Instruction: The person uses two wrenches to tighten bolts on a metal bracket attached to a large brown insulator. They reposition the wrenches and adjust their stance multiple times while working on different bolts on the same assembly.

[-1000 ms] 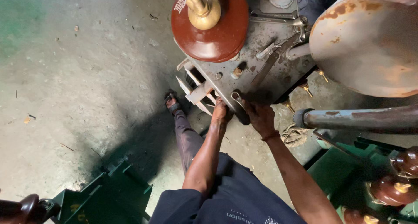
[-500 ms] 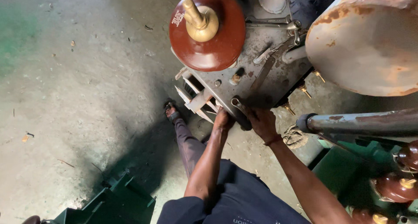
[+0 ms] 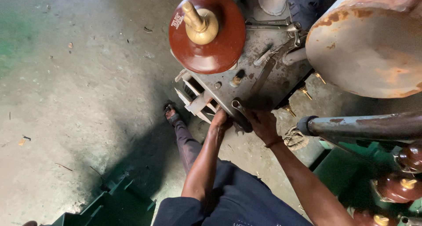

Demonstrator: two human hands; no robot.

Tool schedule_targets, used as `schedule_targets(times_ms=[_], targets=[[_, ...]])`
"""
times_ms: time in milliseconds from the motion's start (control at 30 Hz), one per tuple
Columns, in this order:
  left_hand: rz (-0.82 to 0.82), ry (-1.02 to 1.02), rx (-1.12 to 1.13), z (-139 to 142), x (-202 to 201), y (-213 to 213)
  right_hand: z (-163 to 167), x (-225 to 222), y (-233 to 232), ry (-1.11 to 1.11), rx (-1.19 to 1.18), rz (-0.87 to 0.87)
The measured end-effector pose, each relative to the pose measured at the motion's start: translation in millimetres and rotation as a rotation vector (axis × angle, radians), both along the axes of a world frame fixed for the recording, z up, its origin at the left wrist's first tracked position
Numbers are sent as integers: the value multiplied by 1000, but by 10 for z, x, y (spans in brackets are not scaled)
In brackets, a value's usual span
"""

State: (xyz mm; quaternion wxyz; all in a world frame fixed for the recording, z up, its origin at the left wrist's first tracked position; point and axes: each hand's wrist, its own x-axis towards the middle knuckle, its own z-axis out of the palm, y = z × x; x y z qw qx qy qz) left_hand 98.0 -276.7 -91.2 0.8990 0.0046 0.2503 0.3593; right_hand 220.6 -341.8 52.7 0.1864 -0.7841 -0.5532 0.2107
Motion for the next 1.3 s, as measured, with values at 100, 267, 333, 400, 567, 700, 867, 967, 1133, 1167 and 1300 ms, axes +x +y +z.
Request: schedule_targets(times_ms=[100,267,333,400,567,700,867,967,1133,1167,1300], targets=[[188,-139,-2,139,70,-114,26,-2,-7,11,70,64],[255,-141,-70,309,-14,-272,57,-8,19,12,155,112],[192,-100,-180,275,-39,-258,73,-22,31,14,103,93],[60,-94,-127,191,-38,-175,90,-37,37,-39,1,63],[-31,-78,-48,48,-3,39,119,-34,44,-15,-30,65],[105,-50,-24,90,39,-18,111,-7,52,-13,-53,76],[188,-68,-35,129,90,-56,87,-35,48,-37,-35,53],[164,-143,-25,98,23,-84,65,-41,45,-65,-58,59],[65,194,-119,100,-242,-320,8,65,45,3,80,77],[51,235,-20,118,-289,-357,-12,81,39,-31,22,69],[-36,272,274,181,-411,-383,-135,-43,-35,54,-96,3]])
